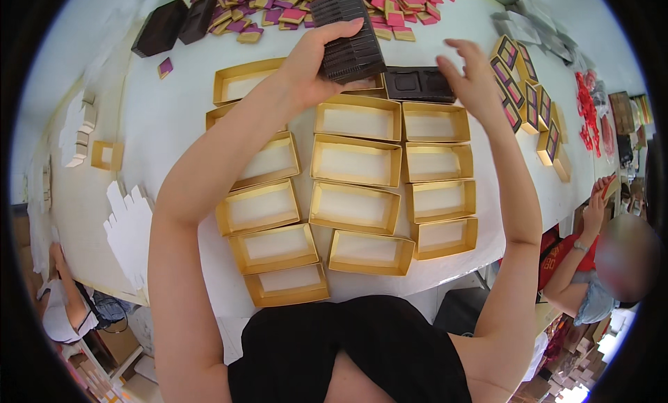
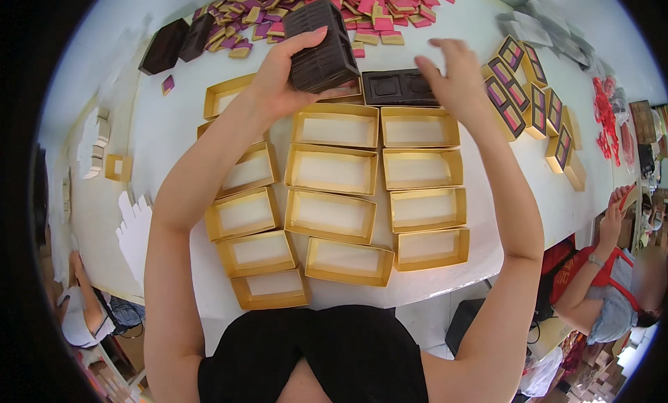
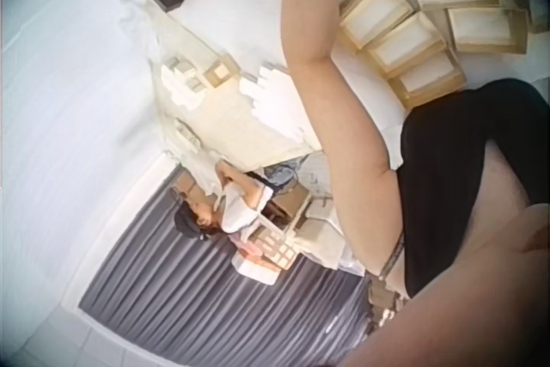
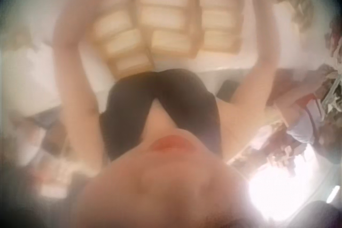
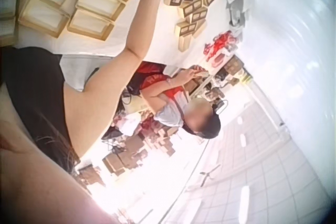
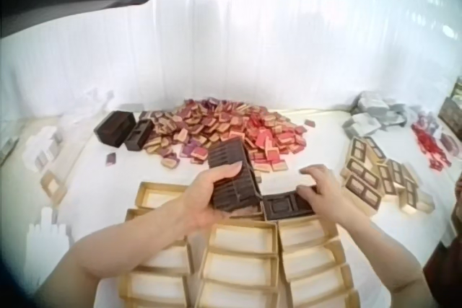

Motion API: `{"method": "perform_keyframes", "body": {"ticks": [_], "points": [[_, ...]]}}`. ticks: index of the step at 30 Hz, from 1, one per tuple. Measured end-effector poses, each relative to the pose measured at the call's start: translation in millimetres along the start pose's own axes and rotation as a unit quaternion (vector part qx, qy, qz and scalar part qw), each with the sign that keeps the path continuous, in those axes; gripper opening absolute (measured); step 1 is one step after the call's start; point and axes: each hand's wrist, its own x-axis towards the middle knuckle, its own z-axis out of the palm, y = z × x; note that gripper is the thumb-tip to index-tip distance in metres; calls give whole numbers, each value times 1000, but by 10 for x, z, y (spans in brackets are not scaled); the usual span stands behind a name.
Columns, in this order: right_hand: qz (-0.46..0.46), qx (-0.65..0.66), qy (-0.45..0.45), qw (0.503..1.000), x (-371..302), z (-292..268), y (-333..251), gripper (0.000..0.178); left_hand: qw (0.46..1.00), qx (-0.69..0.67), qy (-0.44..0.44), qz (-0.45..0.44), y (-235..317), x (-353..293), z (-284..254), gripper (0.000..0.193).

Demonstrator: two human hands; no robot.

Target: The person assembles small rectangular boxes by placing dark brown plastic inserts into gold-colored cardboard frames. They then place small pink and purple rectangular items into the compartments of the inserts. The person works at a white table with other workers visible in the background.

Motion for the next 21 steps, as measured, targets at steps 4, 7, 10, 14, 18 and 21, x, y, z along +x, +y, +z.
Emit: {"method": "perform_keyframes", "body": {"ticks": [4, 7, 10, 14, 18, 21], "points": [[119, -85, -137, 980, 57, -339, -104, 27, 1000, 6, -12, -8, 24, 0, -12, 35], [180, 33, -127, 975, 86, -180, 46, 19, 1000, 25, 0, 1, 19, -14, 36, 34], [193, 104, -113, 969, 119, -136, 123, 16, 1000, 20, -6, 2, 5, 0, 43, 34], [186, 82, -186, 961, 221, -153, 128, 19, 1000, 12, -13, 13, 3, 6, 24, 33], [62, -54, -171, 982, 168, -29, 130, 19, 1000, 8, -17, 13, -5, -6, 43, 32], [11, -28, -150, 988, 126, 28, 287, 16, 999, 7, -30, 13, -4, 0, 45, 32]]}}
